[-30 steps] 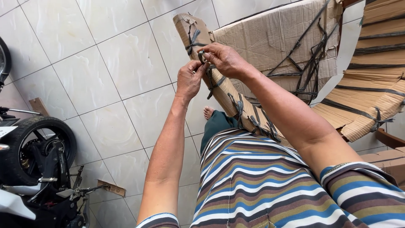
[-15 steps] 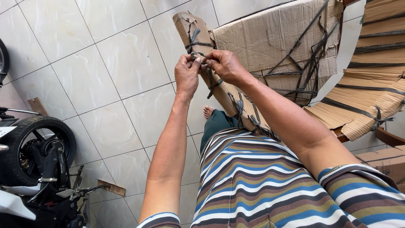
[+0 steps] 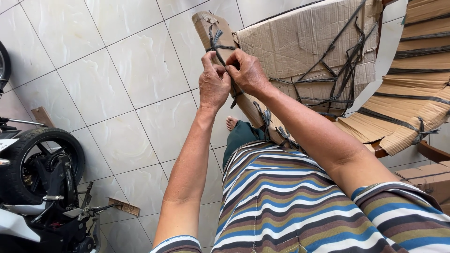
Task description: Securing cardboard panels to a curved frame by threading and tying black plastic strips through pre-made holes.
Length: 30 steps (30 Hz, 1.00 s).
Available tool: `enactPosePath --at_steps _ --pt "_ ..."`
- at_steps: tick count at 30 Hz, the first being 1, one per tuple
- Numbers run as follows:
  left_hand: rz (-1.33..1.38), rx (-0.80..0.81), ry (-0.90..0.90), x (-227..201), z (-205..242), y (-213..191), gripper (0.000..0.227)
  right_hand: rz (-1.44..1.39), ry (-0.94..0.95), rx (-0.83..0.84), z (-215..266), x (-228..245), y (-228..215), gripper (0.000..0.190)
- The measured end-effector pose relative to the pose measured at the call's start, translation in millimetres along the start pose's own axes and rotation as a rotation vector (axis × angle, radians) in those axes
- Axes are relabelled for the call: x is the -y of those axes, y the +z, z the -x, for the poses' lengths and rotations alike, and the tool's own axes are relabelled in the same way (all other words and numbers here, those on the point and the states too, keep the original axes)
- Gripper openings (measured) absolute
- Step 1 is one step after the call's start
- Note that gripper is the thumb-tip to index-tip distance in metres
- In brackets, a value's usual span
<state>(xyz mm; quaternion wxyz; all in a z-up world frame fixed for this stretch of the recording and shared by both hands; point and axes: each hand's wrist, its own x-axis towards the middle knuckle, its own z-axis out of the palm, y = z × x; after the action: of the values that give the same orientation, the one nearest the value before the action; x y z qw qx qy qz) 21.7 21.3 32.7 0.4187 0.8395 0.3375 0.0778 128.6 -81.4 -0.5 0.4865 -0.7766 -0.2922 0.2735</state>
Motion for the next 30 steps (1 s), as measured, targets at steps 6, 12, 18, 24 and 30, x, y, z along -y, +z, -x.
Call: enactPosePath --at_steps 6,12,18,24,30 --pt "0.018 0.002 0.076 -2 5 -1 0.065 0.046 -0.223 -0.005 7 14 -8 0.016" --pt "0.018 0.01 0.113 2 7 0 0.068 0.139 -0.288 0.065 7 7 -11 0.013" --pt "-0.18 -0.071 0.203 14 10 10 0.061 0.177 -0.173 0.144 4 6 -13 0.007" --pt "-0.177 -0.134 0.305 38 6 19 0.031 0.0 0.144 0.325 -5 -11 -9 0.011" --pt "-0.257 -0.297 0.436 25 18 13 0.015 -0.423 0.399 0.335 -1 -4 -10 0.013"
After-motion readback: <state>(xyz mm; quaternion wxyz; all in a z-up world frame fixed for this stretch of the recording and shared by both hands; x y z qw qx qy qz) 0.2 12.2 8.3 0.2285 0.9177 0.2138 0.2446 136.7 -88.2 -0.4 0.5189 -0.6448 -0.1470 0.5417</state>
